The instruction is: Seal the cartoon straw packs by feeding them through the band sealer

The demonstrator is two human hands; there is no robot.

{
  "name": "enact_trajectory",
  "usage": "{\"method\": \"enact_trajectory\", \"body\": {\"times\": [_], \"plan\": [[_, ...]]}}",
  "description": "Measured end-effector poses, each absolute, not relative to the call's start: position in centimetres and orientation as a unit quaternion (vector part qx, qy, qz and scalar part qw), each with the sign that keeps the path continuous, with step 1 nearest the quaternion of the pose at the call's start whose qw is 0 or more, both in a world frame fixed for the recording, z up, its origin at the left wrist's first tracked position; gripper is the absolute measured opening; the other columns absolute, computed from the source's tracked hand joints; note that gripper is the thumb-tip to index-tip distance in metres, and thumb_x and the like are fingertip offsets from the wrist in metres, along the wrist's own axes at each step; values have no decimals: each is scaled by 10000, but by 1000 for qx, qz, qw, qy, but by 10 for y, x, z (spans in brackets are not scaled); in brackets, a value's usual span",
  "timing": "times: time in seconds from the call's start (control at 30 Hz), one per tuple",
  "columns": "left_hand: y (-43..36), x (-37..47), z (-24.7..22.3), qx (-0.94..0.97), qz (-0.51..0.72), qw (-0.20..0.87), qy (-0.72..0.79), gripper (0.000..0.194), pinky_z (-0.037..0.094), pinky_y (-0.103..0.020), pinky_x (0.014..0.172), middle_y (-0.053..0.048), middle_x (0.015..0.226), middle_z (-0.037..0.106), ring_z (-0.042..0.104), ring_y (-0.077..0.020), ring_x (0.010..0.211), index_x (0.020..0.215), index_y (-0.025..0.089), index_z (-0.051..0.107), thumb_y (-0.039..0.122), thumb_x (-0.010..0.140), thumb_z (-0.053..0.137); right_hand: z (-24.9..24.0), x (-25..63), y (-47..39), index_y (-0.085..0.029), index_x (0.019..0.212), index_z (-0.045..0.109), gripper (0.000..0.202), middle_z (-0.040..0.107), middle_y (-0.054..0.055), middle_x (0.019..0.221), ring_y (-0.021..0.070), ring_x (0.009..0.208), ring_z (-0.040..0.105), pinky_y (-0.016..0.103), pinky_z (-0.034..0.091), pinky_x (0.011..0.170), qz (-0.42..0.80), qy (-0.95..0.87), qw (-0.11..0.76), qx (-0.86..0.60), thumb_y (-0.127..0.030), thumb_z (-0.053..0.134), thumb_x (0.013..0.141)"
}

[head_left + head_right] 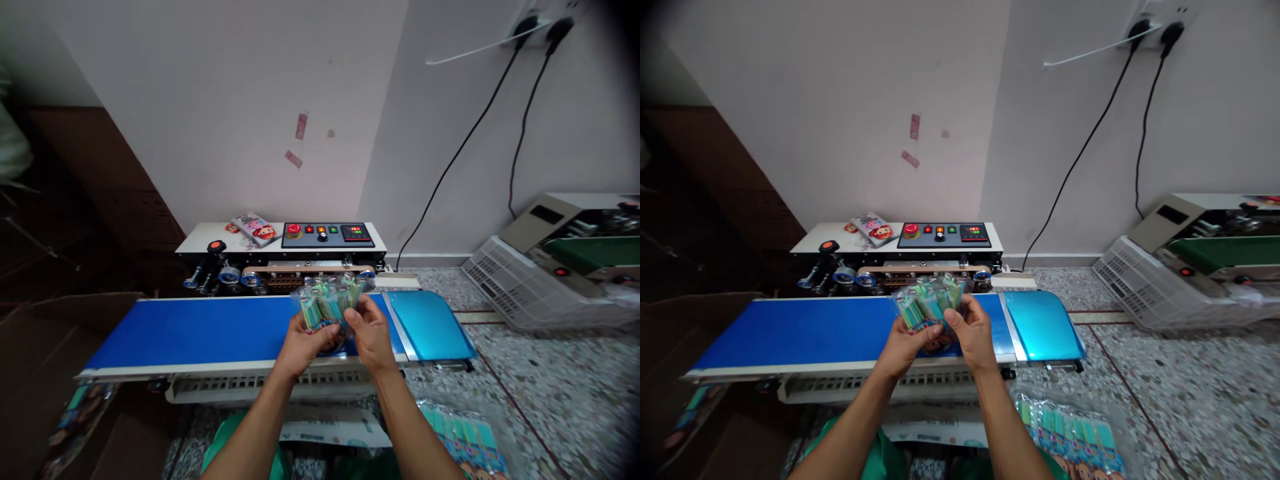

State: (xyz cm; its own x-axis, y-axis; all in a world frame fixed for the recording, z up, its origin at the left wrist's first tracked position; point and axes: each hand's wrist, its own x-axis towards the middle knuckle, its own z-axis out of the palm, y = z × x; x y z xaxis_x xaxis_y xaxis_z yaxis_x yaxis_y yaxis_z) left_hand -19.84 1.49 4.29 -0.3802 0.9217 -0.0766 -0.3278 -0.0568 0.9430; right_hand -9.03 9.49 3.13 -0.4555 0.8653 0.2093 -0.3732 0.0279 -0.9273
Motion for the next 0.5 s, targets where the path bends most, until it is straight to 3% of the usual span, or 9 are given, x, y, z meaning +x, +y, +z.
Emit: {"method": "enact_trajectory", "body": {"times": [0.13, 0.23, 0.4, 0.5], "plan": [[17, -196, 44, 281, 680, 478, 481, 357, 562, -331, 697, -68, 863, 736, 682, -193, 725, 930, 126, 685, 283, 628, 792, 35, -89, 95, -220, 1066, 636, 369, 678, 43, 912, 223, 927, 607, 360, 504, 788, 642, -547, 472, -257, -489, 460, 884], [19, -194, 44, 290, 683, 472, 476, 354, 553, -349, 745, -76, 883, 736, 682, -207, 773, 919, 123, 697, 289, 621, 795, 37, -88, 94, -216, 1105, 646, 402, 686, 50, 961, 243, 1003, 590, 381, 494, 844, 591, -561, 501, -290, -498, 483, 869], [22, -189, 38, 256, 681, 469, 501, 328, 526, -245, 564, -46, 730, 724, 654, -158, 624, 840, 119, 711, 305, 590, 812, 34, -86, 95, -195, 1016, 689, 329, 684, 55, 1036, 233, 1042, 582, 390, 433, 935, 544, -529, 578, -301, -434, 531, 855], [23, -189, 34, 257, 688, 460, 498, 299, 531, -249, 579, -51, 723, 725, 660, -165, 639, 821, 117, 715, 296, 600, 807, 32, -83, 100, -188, 974, 694, 311, 688, 56, 1017, 220, 1003, 597, 372, 437, 904, 532, -518, 591, -314, -425, 532, 854]]}}
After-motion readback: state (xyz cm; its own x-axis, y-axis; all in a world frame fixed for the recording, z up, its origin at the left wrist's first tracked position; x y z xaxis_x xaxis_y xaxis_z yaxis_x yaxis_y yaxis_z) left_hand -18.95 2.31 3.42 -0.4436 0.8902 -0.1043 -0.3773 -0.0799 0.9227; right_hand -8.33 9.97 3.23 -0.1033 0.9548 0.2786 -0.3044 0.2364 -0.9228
